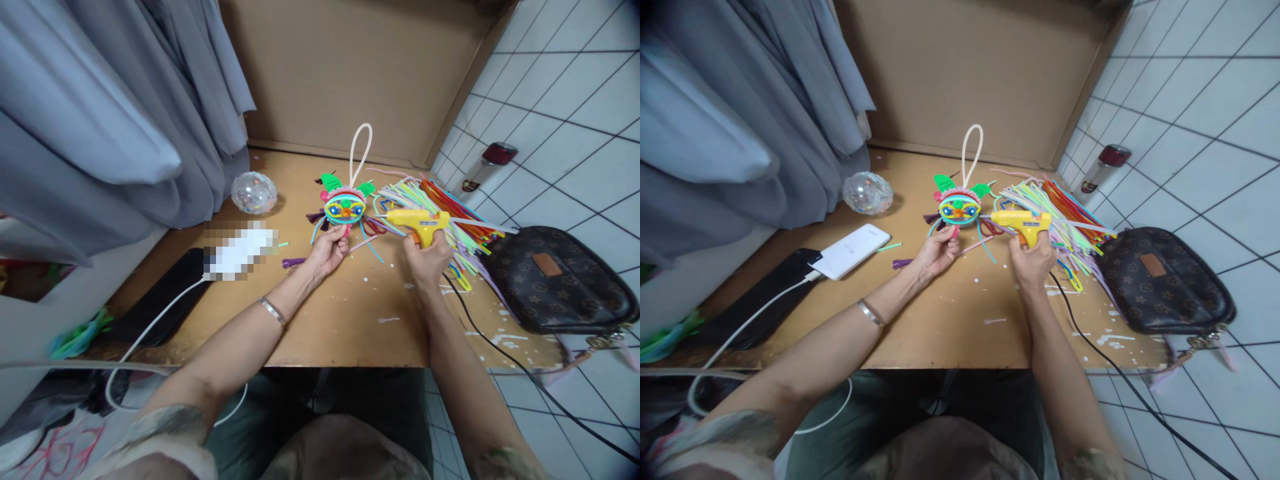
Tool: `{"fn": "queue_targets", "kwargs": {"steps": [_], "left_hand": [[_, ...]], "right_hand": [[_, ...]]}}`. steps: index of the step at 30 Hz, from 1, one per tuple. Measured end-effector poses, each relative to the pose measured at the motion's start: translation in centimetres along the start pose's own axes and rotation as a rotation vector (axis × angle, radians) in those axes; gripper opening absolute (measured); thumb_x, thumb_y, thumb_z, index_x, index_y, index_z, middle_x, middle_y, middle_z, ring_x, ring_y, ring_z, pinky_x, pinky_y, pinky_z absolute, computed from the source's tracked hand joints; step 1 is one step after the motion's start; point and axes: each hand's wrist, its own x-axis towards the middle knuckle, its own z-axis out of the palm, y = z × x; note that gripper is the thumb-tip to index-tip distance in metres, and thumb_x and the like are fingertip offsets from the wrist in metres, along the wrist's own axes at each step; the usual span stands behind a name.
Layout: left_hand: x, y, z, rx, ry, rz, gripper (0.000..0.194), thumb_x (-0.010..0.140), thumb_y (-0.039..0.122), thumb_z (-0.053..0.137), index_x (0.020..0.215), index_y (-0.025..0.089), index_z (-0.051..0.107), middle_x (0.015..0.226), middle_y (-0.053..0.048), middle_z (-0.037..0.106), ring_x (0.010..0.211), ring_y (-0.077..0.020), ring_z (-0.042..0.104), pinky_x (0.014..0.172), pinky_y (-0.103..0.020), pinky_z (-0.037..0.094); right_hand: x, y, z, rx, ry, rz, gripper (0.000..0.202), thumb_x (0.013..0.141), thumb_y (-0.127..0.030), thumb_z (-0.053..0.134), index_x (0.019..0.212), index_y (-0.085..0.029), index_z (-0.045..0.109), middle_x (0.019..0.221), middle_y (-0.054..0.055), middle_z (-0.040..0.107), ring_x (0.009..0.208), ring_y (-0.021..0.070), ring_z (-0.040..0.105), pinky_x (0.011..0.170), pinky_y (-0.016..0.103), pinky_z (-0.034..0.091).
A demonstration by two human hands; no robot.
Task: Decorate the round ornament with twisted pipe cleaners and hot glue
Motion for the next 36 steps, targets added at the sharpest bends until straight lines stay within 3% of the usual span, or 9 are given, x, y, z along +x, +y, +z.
{"fn": "queue_targets", "kwargs": {"steps": [3,6,12,19,23,27,32,36], "left_hand": [[0.0,-0.1,0.0,0.001,0.002,0.006,0.021,0.078,0.004,0.075,0.074,0.014,0.057,0.056,0.007,0.051,0.044,-0.0006,0.041,0.043,-0.011,0.029],[0.0,-0.1,0.0,0.012,-0.002,0.012,0.022,0.076,0.004,0.076,0.075,0.015,0.057,0.056,0.007,0.051,0.044,-0.0006,0.040,0.043,-0.011,0.029],[0.0,-0.1,-0.1,0.011,0.003,0.008,0.023,0.076,0.005,0.077,0.072,0.015,0.056,0.055,0.008,0.049,0.043,-0.0008,0.039,0.042,-0.011,0.030],[0.0,-0.4,-0.2,0.012,-0.024,0.001,0.019,0.077,0.005,0.075,0.073,0.013,0.059,0.056,0.007,0.050,0.043,-0.0005,0.040,0.042,-0.011,0.030],[0.1,-0.4,-0.2,0.011,-0.028,-0.013,0.016,0.078,0.004,0.074,0.075,0.012,0.060,0.056,0.006,0.050,0.044,-0.0009,0.040,0.043,-0.011,0.029],[0.1,-0.4,-0.1,0.023,-0.019,-0.014,0.018,0.078,0.004,0.075,0.075,0.013,0.060,0.056,0.007,0.049,0.043,-0.0005,0.039,0.043,-0.011,0.028],[-0.1,-0.4,0.1,0.017,0.006,-0.012,0.018,0.080,0.004,0.072,0.073,0.013,0.059,0.055,0.006,0.049,0.043,-0.0011,0.040,0.042,-0.011,0.029],[-0.1,-0.4,0.1,0.017,-0.006,-0.019,0.020,0.080,0.004,0.073,0.070,0.013,0.058,0.054,0.006,0.047,0.043,-0.0011,0.039,0.042,-0.011,0.029]], "right_hand": [[1.0,1.6,0.4,-0.038,0.044,0.112,0.035,0.080,-0.046,0.062,0.104,-0.020,0.059,0.080,0.010,0.067,0.074,0.0288,0.061,0.067,0.037,0.042],[1.7,3.7,1.3,-0.063,-0.027,0.131,0.044,0.082,-0.049,0.065,0.112,-0.017,0.057,0.089,0.014,0.068,0.080,0.0307,0.062,0.071,0.039,0.044],[2.1,6.0,3.5,-0.106,-0.133,0.061,0.035,0.084,-0.027,0.059,0.114,-0.010,0.062,0.111,0.020,0.065,0.105,0.0312,0.058,0.091,0.043,0.046],[1.9,5.4,2.8,-0.195,-0.144,0.059,0.035,0.083,-0.022,0.057,0.116,-0.012,0.062,0.117,0.020,0.060,0.110,0.0321,0.053,0.098,0.047,0.041],[1.1,3.7,2.0,-0.176,-0.073,-0.057,0.032,0.090,-0.022,0.049,0.118,-0.016,0.063,0.119,0.018,0.061,0.114,0.0324,0.053,0.099,0.048,0.039],[0.8,2.0,2.1,-0.088,-0.084,-0.180,0.027,0.094,-0.023,0.043,0.110,-0.019,0.065,0.111,0.015,0.064,0.110,0.0298,0.056,0.096,0.044,0.040],[1.4,2.5,2.2,-0.348,-0.177,0.057,0.037,0.086,-0.032,0.058,0.114,-0.008,0.062,0.115,0.025,0.063,0.109,0.0383,0.057,0.091,0.049,0.042],[1.4,4.0,2.2,-0.373,-0.296,0.110,0.043,0.085,-0.027,0.058,0.122,-0.006,0.058,0.115,0.025,0.064,0.104,0.0369,0.062,0.086,0.046,0.046]]}}
